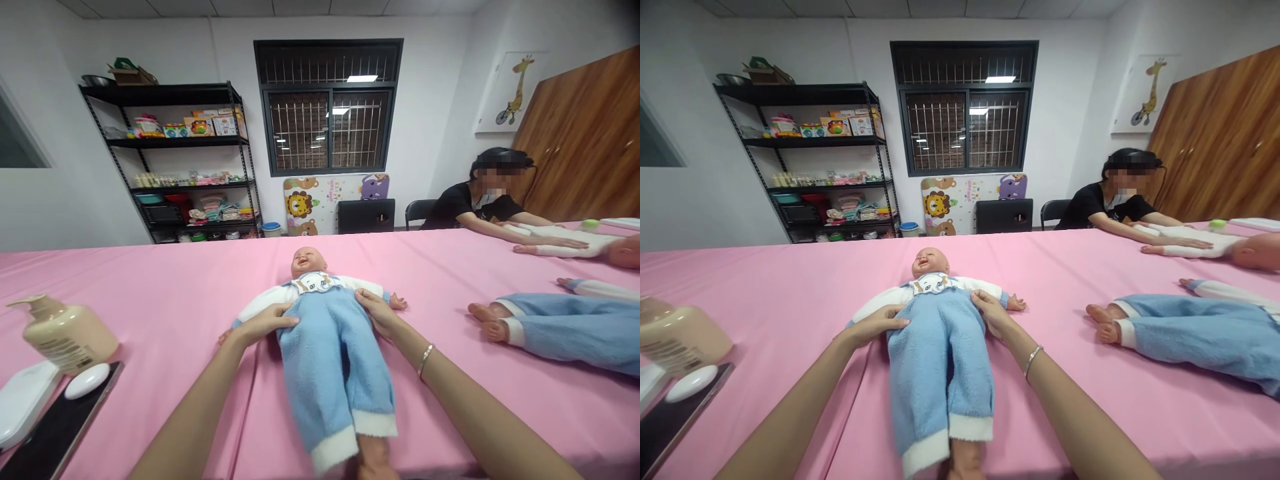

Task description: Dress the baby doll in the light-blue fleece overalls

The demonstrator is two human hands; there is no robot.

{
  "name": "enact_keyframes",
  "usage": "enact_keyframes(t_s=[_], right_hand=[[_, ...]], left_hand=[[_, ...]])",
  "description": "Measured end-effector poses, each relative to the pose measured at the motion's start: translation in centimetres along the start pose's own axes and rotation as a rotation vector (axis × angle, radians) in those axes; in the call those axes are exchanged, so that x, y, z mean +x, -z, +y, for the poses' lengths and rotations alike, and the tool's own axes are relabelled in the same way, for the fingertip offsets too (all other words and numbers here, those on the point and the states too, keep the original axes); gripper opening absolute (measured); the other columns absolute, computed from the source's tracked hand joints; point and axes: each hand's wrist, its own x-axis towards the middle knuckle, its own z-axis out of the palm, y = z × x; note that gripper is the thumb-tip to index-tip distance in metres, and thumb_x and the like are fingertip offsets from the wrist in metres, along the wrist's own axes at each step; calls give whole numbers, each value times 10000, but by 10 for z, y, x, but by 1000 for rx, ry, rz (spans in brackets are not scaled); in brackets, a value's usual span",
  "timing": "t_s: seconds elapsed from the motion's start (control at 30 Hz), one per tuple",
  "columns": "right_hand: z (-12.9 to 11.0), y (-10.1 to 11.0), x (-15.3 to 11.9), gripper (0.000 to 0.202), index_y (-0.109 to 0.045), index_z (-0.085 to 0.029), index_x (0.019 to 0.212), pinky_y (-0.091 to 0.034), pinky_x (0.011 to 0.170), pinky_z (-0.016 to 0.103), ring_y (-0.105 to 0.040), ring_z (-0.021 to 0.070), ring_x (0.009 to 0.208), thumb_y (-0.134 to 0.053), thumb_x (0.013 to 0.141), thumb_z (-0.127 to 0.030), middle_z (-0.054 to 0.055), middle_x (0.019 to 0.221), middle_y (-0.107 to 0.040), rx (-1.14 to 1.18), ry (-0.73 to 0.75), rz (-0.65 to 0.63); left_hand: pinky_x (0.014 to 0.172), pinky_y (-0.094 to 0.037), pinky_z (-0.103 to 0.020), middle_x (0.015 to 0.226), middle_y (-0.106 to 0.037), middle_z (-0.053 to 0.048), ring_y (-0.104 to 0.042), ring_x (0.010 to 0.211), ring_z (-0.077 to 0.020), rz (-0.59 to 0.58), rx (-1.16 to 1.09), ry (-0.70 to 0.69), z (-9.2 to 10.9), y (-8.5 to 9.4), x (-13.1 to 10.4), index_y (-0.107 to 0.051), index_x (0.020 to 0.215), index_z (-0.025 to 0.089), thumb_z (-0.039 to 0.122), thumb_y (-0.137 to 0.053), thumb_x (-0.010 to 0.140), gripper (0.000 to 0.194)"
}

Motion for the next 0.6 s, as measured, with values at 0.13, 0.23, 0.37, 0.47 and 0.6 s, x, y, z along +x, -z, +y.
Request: enact_keyframes(t_s=[0.13,0.23,0.37,0.47,0.6], right_hand=[[-3,4,9,440,-501,-186,722,-281,530,231,-340,92,583,-674,626,-579,-47,643,-414,-114,93,165],[-8,12,12,455,-484,-196,741,-276,513,225,-338,88,557,-693,595,-573,-60,612,-390,15,79,216],[-1,17,10,429,-504,-168,708,-306,547,231,-383,89,588,-704,606,-534,-37,653,-472,-114,26,55],[8,12,10,422,-522,-151,694,-285,542,236,-370,88,580,-662,644,-547,-29,649,-492,-299,48,-7],[9,5,11,438,-527,-149,700,-299,555,250,-390,100,588,-623,657,-574,-18,651,-507,-357,73,10]], left_hand=[[696,-417,-253,852,-612,-32,-551,769,-158,120,-140,-15,-1,7,1,-600,888,147,437,-656,706,348],[568,-360,-225,722,-528,15,-477,611,-108,277,-167,-35,-10,10,7,-535,840,155,452,-655,698,350],[549,-313,-226,639,-459,43,-416,583,-101,194,294,-87,-18,6,14,-506,660,160,378,-692,653,287],[638,-378,-250,719,-554,10,-498,675,-142,543,428,-199,-15,6,14,-566,778,173,403,-591,747,234],[810,-406,-285,981,-635,-83,-562,923,-195,916,568,-239,-7,15,21,-596,929,162,353,-455,837,255]])
